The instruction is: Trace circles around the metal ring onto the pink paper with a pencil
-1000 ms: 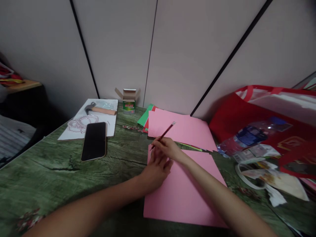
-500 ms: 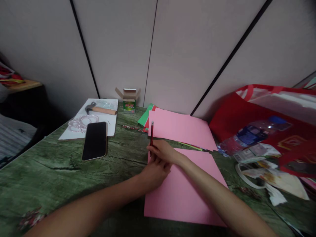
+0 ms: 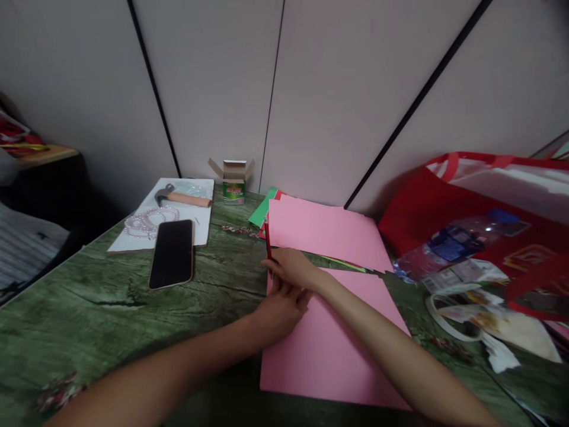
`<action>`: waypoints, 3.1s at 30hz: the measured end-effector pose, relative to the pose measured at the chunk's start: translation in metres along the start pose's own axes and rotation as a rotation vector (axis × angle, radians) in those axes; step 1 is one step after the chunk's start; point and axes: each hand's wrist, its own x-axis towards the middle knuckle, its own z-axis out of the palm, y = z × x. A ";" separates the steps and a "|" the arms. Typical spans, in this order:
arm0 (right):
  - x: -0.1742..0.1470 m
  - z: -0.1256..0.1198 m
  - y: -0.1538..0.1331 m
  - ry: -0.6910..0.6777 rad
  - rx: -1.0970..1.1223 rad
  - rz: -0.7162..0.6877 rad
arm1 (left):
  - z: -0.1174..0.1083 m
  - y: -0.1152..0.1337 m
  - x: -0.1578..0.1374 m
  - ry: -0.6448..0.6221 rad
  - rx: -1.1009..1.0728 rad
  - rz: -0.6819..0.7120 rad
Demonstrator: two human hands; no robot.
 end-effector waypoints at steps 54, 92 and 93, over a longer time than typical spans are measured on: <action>-0.079 0.043 0.067 0.616 1.111 0.342 | -0.071 -0.038 0.040 -0.448 -0.016 0.076; -0.089 0.068 -0.057 0.349 -0.426 -0.071 | -0.082 -0.036 0.070 -0.564 0.141 0.059; -0.087 0.068 -0.058 0.346 -0.447 -0.054 | -0.082 -0.036 0.070 -0.565 0.140 0.059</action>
